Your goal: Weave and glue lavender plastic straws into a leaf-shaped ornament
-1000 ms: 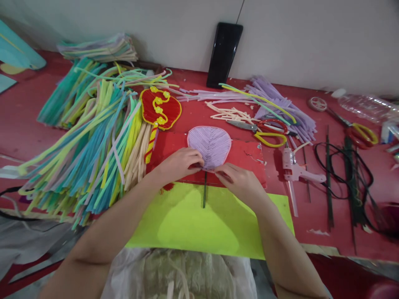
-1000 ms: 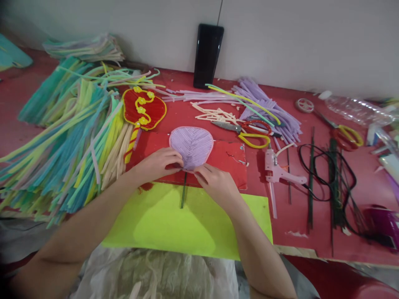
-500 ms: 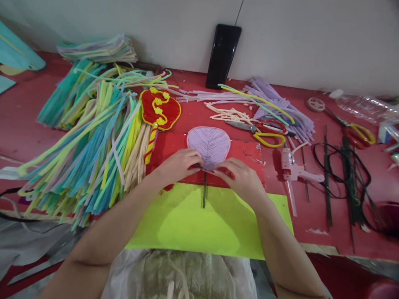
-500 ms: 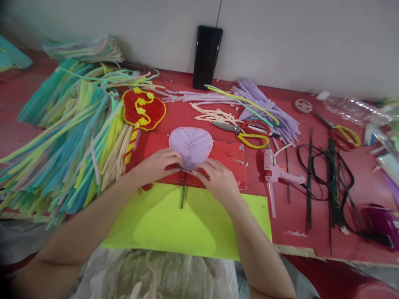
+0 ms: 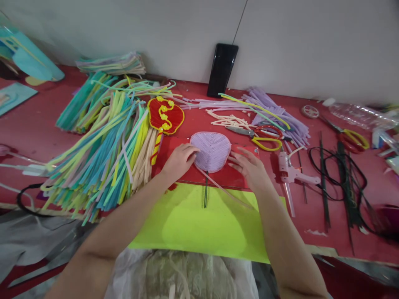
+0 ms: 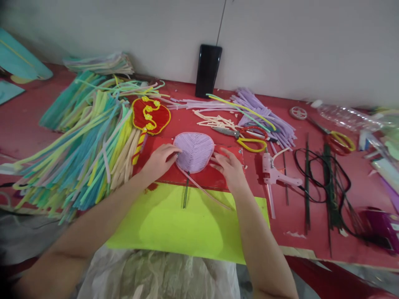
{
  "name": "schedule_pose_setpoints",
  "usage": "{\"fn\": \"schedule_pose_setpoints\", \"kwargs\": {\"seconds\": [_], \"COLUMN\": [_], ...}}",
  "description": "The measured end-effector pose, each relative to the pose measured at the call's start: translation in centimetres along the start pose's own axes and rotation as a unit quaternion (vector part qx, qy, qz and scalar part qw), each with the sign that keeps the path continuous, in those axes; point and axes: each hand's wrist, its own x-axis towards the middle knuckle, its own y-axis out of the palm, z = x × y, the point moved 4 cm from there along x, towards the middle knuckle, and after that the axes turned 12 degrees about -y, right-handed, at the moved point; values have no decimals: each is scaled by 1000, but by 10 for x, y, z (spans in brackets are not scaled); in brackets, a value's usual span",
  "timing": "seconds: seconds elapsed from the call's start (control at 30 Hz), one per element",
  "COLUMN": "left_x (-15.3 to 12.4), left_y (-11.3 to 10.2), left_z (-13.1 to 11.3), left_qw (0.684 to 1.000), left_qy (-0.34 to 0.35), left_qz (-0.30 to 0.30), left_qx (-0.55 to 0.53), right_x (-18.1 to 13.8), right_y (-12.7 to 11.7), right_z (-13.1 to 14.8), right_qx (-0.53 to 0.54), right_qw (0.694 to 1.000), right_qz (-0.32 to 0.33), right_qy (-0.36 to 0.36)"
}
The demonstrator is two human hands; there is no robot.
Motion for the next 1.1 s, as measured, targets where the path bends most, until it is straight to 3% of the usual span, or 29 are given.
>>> {"fn": "schedule_pose_setpoints", "kwargs": {"seconds": [0.07,0.23,0.37,0.63,0.73,0.83,0.93,1.0,1.1], "left_x": [-1,-4,-10,-31,-36,-35,-27,-20,-11], "left_y": [2,2,-2,7,9,6,5,7,9], "left_z": [-3,-9,-17,-49,-57,-54,-37,-23,-7], "left_qw": [1000,999,1000,987,974,938,887,839,736], "left_qy": [3,3,1,-4,-29,-79,-142,-177,-212], "left_qz": [15,27,10,97,120,104,35,14,0], "left_qx": [21,26,2,-126,-190,-321,-438,-514,-643], "right_x": [2,3,-3,-26,-33,-42,-45,-40,-25], "right_y": [0,10,19,28,35,45,43,33,7], "right_z": [0,4,8,28,34,37,42,46,45], "right_qx": [13,-88,-47,1,18,42,55,51,57], "right_qw": [1000,995,999,989,977,956,940,944,955], "right_qz": [3,42,11,-37,28,168,201,138,-46], "right_qy": [23,5,-19,-147,-212,-239,-269,-295,-288]}}
